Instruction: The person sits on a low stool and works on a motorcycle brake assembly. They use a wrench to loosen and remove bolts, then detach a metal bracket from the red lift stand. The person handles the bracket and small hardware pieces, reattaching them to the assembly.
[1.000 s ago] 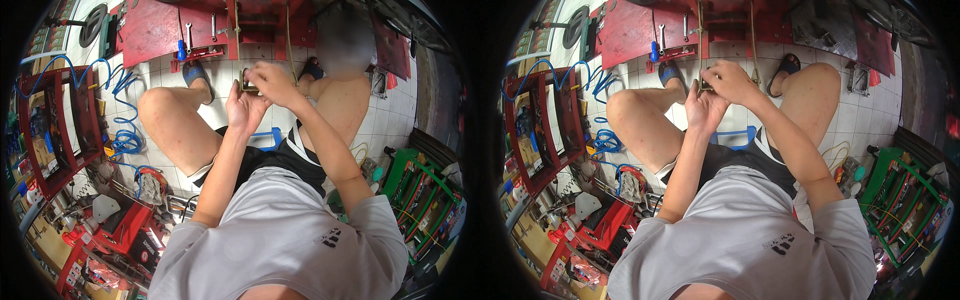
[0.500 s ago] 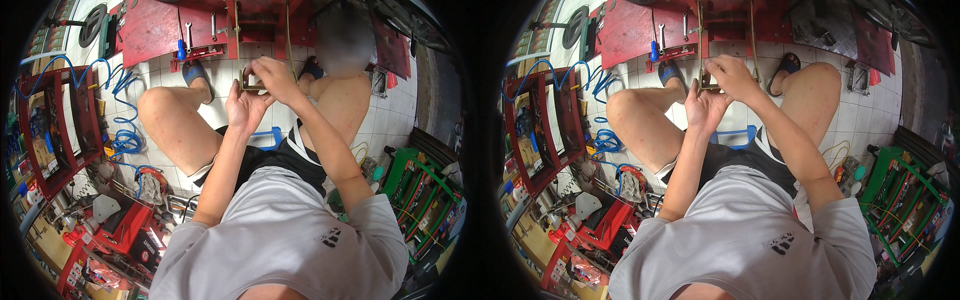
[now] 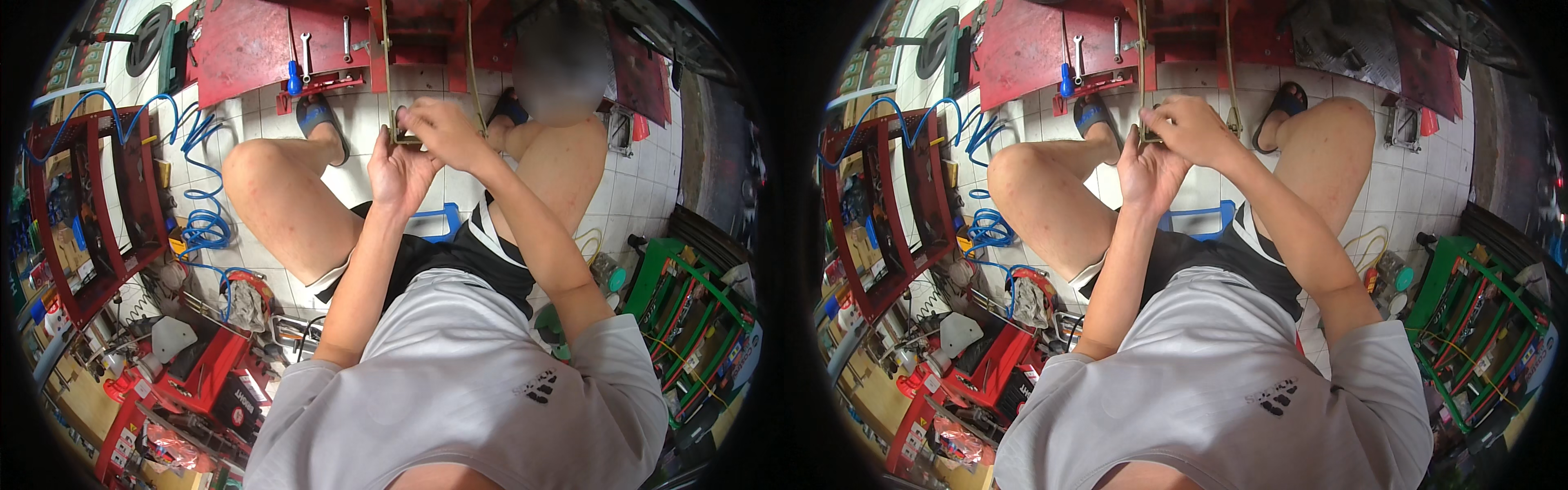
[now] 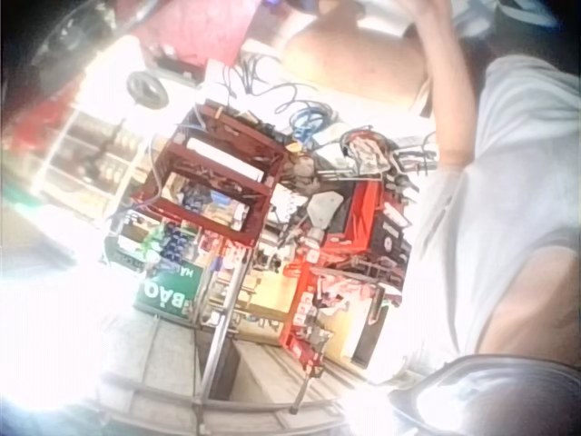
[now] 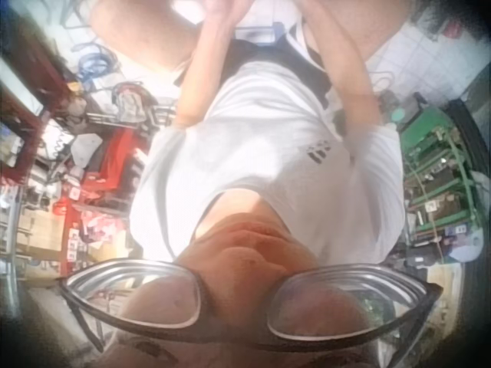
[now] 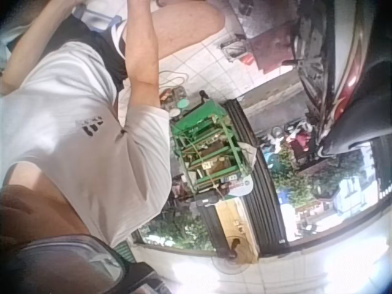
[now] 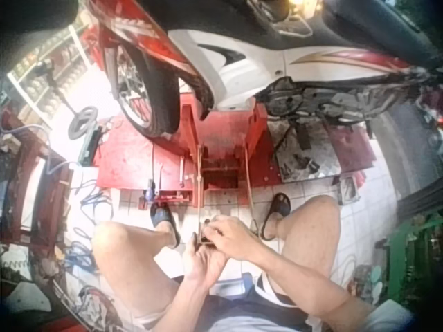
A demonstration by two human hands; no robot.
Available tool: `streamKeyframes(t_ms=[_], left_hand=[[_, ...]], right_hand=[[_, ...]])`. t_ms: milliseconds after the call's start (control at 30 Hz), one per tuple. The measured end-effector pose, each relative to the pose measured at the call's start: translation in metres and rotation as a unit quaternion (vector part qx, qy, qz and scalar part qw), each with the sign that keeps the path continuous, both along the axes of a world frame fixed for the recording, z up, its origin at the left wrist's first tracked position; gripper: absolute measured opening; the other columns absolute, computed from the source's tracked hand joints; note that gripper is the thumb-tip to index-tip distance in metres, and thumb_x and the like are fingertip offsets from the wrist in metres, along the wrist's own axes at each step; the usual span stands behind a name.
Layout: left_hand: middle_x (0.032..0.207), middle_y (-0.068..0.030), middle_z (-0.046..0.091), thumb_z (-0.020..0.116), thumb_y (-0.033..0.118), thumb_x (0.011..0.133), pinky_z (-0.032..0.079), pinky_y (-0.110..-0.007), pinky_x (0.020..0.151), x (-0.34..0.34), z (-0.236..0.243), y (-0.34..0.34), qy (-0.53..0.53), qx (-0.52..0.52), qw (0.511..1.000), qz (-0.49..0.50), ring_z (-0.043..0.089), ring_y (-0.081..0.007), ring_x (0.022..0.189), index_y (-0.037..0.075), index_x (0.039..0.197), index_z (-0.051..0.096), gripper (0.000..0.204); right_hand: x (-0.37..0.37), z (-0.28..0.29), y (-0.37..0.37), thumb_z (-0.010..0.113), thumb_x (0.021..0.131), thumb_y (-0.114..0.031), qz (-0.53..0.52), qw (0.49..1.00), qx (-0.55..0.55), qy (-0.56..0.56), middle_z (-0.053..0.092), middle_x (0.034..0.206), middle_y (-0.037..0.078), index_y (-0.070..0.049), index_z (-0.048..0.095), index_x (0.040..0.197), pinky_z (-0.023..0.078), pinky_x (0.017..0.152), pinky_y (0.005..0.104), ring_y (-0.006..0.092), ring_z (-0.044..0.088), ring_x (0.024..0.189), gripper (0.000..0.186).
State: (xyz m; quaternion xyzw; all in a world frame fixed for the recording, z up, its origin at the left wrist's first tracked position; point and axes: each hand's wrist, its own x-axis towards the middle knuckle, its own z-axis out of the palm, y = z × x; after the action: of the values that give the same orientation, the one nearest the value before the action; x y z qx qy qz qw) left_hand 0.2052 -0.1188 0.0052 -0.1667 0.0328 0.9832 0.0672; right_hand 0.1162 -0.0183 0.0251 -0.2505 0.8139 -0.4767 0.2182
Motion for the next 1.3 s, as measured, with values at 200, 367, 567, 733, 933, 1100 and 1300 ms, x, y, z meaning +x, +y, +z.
streamKeyframes(t_ms=[200, 367, 567, 733, 933, 1100, 1300], left_hand=[[0.144, -0.0227, 0.033, 0.021, 0.042, 0.103, 0.028, -0.055, 0.113, -0.001, 0.001, 0.001, -0.015, -0.015, 1.0, 0.006, 0.032, -0.039, 0.137, 0.001, 0.137, 0.031, 0.054], [0.143, -0.0232, 0.034, 0.022, 0.041, 0.103, 0.03, -0.056, 0.112, 0.0, -0.004, 0.001, -0.027, 0.021, 0.999, 0.015, 0.033, -0.0389, 0.136, 0.002, 0.136, 0.033, 0.052], [0.14, -0.0232, 0.037, 0.025, 0.041, 0.103, 0.033, -0.054, 0.11, 0.002, -0.008, 0.0, -0.015, 0.004, 1.0, 0.016, 0.039, -0.0377, 0.132, 0.004, 0.13, 0.037, 0.048], [0.139, -0.0232, 0.038, 0.024, 0.042, 0.103, 0.034, -0.054, 0.11, 0.001, -0.007, 0.0, -0.007, 0.019, 1.0, 0.005, 0.039, -0.0373, 0.131, 0.004, 0.126, 0.038, 0.046], [0.138, -0.0228, 0.039, 0.023, 0.042, 0.103, 0.035, -0.054, 0.109, 0.001, -0.004, 0.001, -0.03, -0.005, 0.999, 0.014, 0.04, -0.037, 0.13, 0.003, 0.125, 0.038, 0.047], [0.134, -0.0214, 0.043, 0.024, 0.042, 0.103, 0.035, -0.053, 0.109, 0.003, -0.004, 0.001, -0.008, 0.023, 0.999, 0.02, 0.042, -0.036, 0.129, 0.004, 0.123, 0.04, 0.046], [0.132, -0.0198, 0.046, 0.026, 0.046, 0.101, 0.035, -0.049, 0.109, 0.002, 0.0, 0.004, -0.031, 0.043, 0.998, 0.015, 0.044, -0.0334, 0.128, 0.001, 0.127, 0.04, 0.054]], right_hand=[[-0.001, 0.0, 0.0, 0.055, 0.091, -0.023, -0.006, 1.0, -0.015, 0.001, 0.064, 0.08, 0.012, 0.002, 0.068, 0.086, 0.048, 0.062, 0.0321, 0.0193, 0.063, 0.073, 0.029], [0.001, 0.0, 0.0, 0.066, 0.075, -0.017, -0.01, 1.0, -0.001, 0.001, 0.065, 0.078, 0.009, -0.002, 0.07, 0.087, 0.047, 0.061, 0.0304, 0.017, 0.056, 0.063, 0.019], [-0.006, 0.006, -0.007, 0.07, 0.071, -0.016, 0.008, 0.999, 0.046, -0.017, 0.065, 0.071, 0.009, -0.003, 0.071, 0.084, 0.047, 0.061, 0.0311, 0.0181, 0.055, 0.059, 0.018], [-0.004, -0.01, -0.008, 0.072, 0.069, -0.017, -0.023, 0.998, 0.045, -0.028, 0.067, 0.071, 0.01, -0.003, 0.072, 0.084, 0.048, 0.062, 0.0319, 0.0194, 0.059, 0.062, 0.02], [-0.009, 0.004, -0.008, 0.071, 0.071, -0.015, 0.015, 0.997, 0.062, -0.032, 0.069, 0.076, 0.013, -0.003, 0.072, 0.085, 0.05, 0.065, 0.0337, 0.0221, 0.063, 0.065, 0.019], [-0.007, -0.002, -0.012, 0.071, 0.07, -0.013, 0.013, 0.998, 0.064, -0.012, 0.069, 0.076, 0.014, -0.002, 0.071, 0.085, 0.05, 0.066, 0.0348, 0.0238, 0.065, 0.067, 0.018], [-0.005, 0.006, -0.015, 0.07, 0.073, -0.01, 0.0, 0.994, 0.093, -0.059, 0.069, 0.082, 0.02, 0.0, 0.071, 0.087, 0.052, 0.074, 0.0378, 0.0312, 0.068, 0.078, 0.017]])
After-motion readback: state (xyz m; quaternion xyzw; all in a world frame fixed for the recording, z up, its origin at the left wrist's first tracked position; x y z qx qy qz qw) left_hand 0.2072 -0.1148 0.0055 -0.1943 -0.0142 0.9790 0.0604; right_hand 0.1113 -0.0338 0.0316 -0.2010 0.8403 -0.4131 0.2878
